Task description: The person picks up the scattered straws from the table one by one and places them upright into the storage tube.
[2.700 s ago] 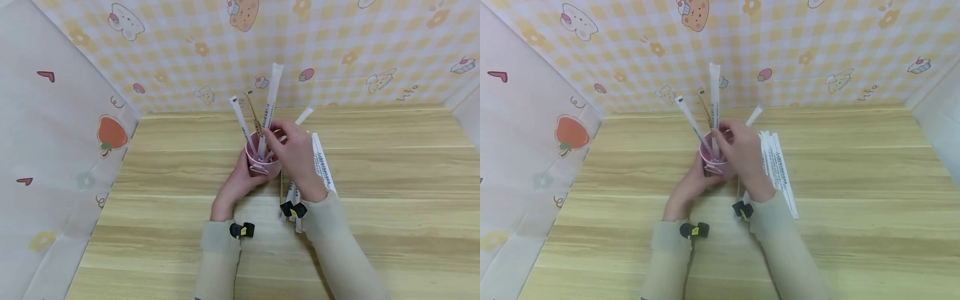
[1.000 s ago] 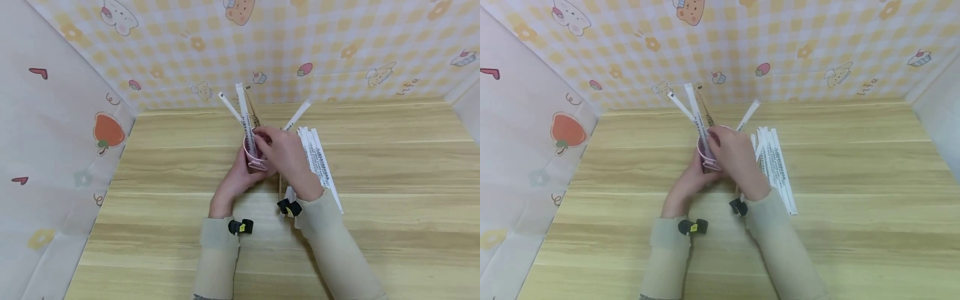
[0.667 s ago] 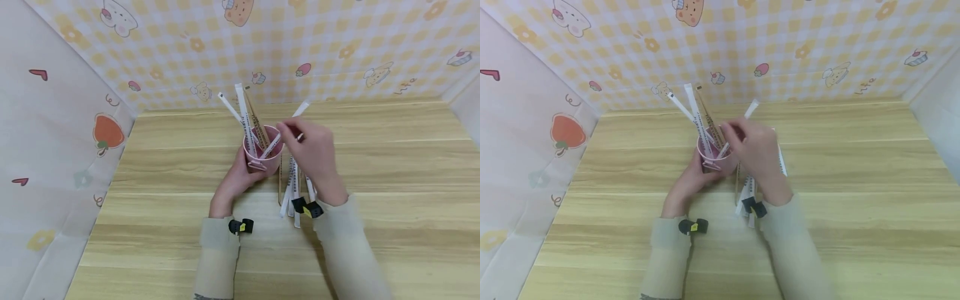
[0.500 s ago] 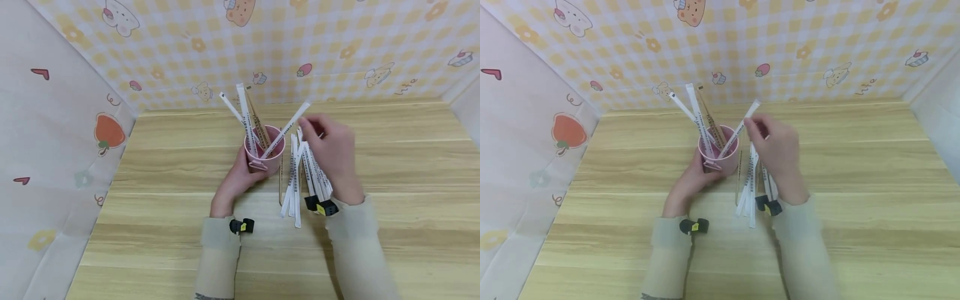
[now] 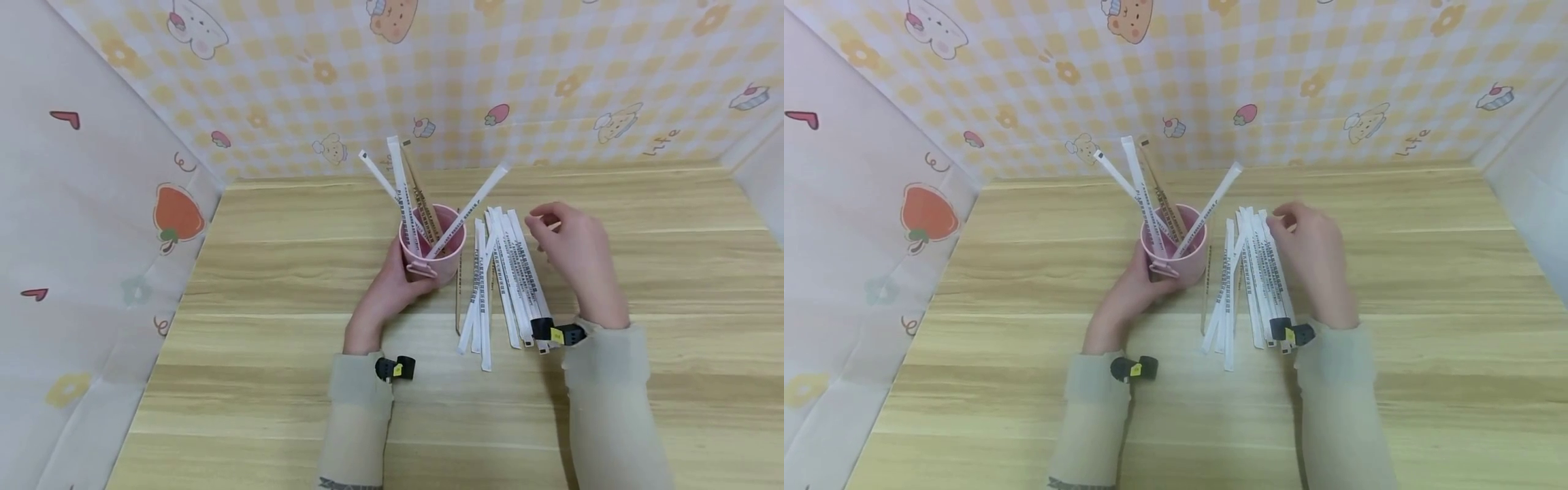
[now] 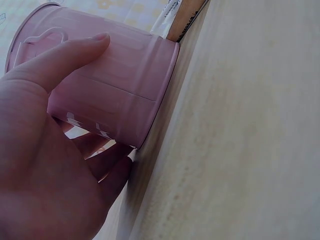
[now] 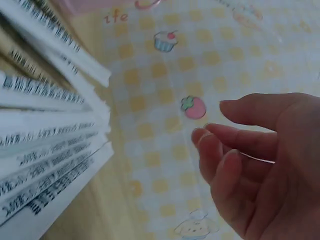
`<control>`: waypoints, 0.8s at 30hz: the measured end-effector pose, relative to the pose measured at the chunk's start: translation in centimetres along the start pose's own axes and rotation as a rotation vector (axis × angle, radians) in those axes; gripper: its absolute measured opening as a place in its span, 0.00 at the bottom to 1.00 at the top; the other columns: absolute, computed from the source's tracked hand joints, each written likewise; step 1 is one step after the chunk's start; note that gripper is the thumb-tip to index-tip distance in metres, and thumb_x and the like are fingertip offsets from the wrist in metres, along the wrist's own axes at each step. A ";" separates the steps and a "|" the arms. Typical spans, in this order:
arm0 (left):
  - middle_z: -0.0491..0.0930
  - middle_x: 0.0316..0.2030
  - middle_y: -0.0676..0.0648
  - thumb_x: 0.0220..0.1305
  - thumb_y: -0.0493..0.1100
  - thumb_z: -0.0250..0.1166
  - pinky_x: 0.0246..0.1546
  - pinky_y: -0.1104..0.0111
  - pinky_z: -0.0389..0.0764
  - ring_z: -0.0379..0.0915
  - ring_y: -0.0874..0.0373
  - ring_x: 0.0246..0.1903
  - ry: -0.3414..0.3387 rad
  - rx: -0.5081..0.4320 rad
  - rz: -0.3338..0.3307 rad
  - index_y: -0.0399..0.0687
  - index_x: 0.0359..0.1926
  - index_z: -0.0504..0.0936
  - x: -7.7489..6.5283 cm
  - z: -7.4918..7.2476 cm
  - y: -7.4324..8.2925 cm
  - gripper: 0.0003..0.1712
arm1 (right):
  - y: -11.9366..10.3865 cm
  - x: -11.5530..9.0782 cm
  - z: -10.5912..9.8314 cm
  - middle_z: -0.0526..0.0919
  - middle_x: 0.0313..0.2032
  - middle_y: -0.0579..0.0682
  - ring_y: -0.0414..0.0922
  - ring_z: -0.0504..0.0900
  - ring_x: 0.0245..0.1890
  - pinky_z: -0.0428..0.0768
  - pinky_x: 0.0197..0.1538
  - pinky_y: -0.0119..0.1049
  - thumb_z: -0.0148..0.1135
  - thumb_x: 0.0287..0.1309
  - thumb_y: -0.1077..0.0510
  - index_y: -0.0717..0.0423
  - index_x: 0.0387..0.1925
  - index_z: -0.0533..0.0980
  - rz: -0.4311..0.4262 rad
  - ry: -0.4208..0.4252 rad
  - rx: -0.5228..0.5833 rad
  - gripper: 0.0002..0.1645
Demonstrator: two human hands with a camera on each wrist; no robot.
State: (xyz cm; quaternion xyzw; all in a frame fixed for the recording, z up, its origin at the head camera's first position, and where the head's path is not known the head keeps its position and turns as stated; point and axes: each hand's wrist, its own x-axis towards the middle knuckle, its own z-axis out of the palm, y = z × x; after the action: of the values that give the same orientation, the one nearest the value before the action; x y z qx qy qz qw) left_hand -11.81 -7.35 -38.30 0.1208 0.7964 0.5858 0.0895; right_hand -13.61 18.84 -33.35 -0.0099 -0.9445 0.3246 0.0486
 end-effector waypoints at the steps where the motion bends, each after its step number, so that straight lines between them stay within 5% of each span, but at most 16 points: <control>1: 0.51 0.65 0.49 0.43 0.35 0.70 0.60 0.63 0.55 0.50 0.57 0.62 -0.001 -0.002 -0.005 0.56 0.68 0.41 0.0 0.0 0.0 0.59 | 0.4 0.1 0.1 0.79 0.32 0.54 0.47 0.77 0.21 0.73 0.20 0.36 0.49 0.60 0.45 0.57 0.46 0.74 0.013 -0.033 -0.011 0.23; 10: 0.51 0.65 0.48 0.43 0.35 0.70 0.61 0.64 0.54 0.49 0.56 0.62 -0.001 0.007 -0.017 0.55 0.69 0.40 -0.2 0.0 0.0 0.59 | 3.9 0.8 1.4 0.78 0.28 0.55 0.49 0.76 0.26 0.74 0.30 0.38 0.51 0.60 0.47 0.62 0.45 0.74 0.219 -0.411 -0.051 0.23; 24: 0.49 0.66 0.49 0.43 0.33 0.69 0.61 0.64 0.53 0.49 0.57 0.63 -0.013 -0.025 -0.009 0.57 0.69 0.39 0.1 0.0 0.1 0.60 | 5.4 1.2 2.4 0.77 0.28 0.54 0.46 0.76 0.25 0.76 0.28 0.35 0.56 0.57 0.52 0.62 0.35 0.75 0.236 -0.492 -0.018 0.15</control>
State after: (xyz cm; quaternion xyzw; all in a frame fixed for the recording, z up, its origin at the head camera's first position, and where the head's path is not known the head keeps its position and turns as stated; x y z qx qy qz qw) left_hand -11.85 -7.30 -38.25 0.1199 0.7889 0.5946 0.0991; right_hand -15.14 21.64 -38.46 -0.0410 -0.9232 0.3121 -0.2204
